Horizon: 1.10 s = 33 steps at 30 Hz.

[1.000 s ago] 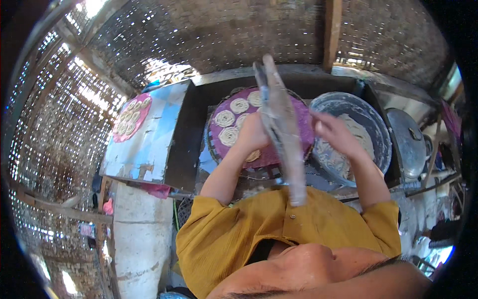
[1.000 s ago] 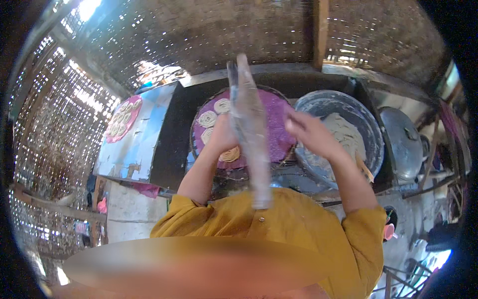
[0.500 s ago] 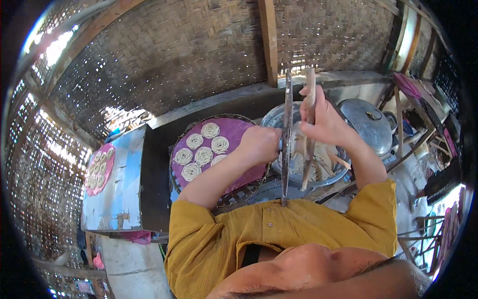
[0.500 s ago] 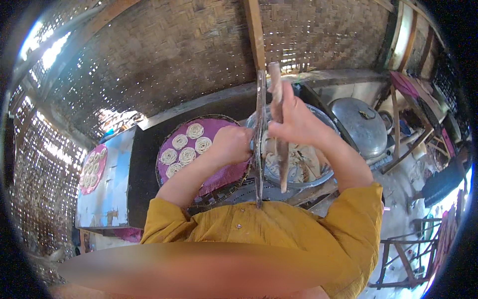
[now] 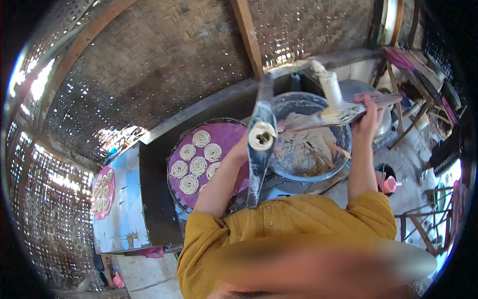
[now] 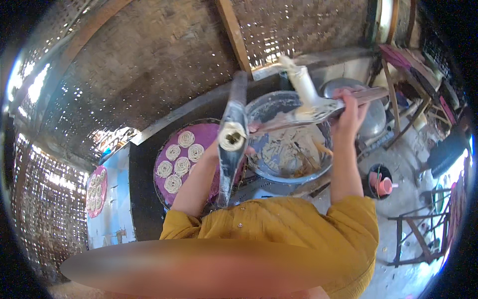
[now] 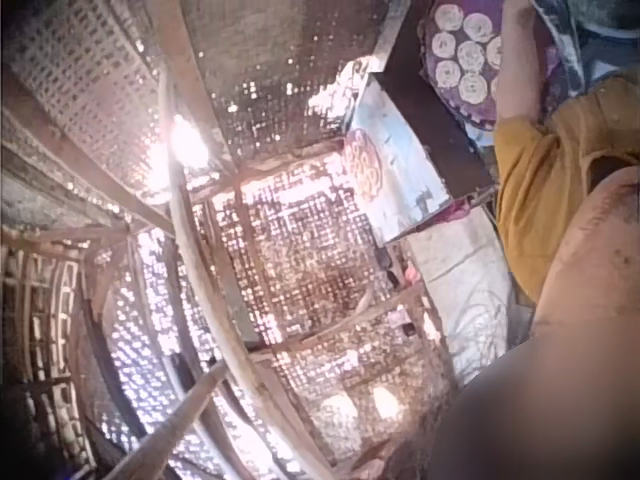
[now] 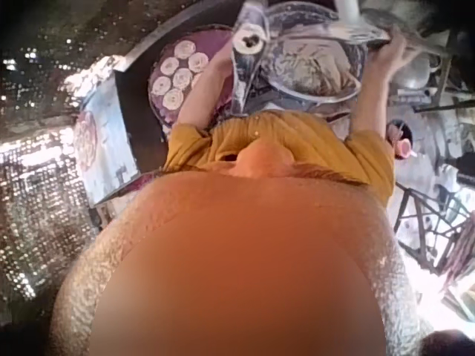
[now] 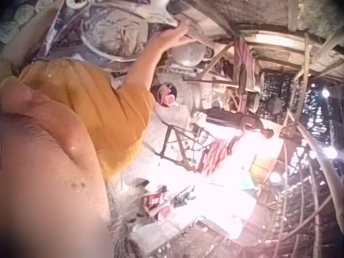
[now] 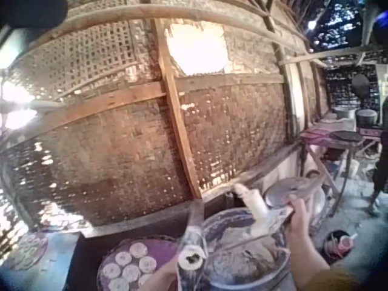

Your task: The person prepares small dough pastries by scooping white paste into a wooden extrusion tool and pressing it onto a circular pink tray. They repeat the process of refilling the tool and forming circular patterns on the tray multiple times.

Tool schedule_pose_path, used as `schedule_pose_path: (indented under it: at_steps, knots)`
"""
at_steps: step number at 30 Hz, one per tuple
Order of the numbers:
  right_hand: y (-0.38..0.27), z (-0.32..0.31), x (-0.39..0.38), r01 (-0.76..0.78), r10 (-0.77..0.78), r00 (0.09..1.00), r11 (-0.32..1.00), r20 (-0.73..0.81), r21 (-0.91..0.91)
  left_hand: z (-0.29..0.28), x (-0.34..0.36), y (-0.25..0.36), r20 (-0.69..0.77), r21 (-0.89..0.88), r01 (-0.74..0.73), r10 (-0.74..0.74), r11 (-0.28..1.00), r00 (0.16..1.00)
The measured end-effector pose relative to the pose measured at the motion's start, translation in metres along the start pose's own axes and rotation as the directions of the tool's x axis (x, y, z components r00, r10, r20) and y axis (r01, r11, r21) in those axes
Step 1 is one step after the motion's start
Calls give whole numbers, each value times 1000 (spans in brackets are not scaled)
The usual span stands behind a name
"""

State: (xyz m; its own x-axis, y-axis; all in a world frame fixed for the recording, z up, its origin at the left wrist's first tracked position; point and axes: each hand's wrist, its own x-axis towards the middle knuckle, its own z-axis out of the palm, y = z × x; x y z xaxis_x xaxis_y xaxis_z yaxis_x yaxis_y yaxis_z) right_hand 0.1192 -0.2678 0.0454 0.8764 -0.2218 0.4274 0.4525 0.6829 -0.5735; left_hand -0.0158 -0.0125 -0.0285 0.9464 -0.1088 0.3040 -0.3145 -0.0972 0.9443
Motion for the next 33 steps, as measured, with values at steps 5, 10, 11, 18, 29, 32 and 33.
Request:
schedule_pose_path:
  at_steps: [5,10,11,18,29,32,33]
  knots:
    - [39,-5,-34,-123,136,990,960,-35,251,-8,4,9,-336,-495,-446,309,745,890]
    - [47,7,-32,-132,195,975,896,-107,424,3,-4,23,-351,-329,-461,346,824,870]
    - [48,10,-36,-195,249,961,919,-122,342,7,-5,24,-339,-304,-449,345,840,875]
    - [72,11,-82,-576,461,798,773,388,266,-2,-17,39,-523,-145,-533,393,834,756]
    - [124,-115,-44,843,976,178,-87,123,-531,-16,-106,65,-746,36,-198,158,980,647]
    - [138,-108,-35,832,967,211,-101,143,-546,-14,-125,59,-824,159,51,104,986,557]
    - [146,-107,-34,800,949,274,-132,160,-586,-19,-137,50,-828,215,110,121,970,548]
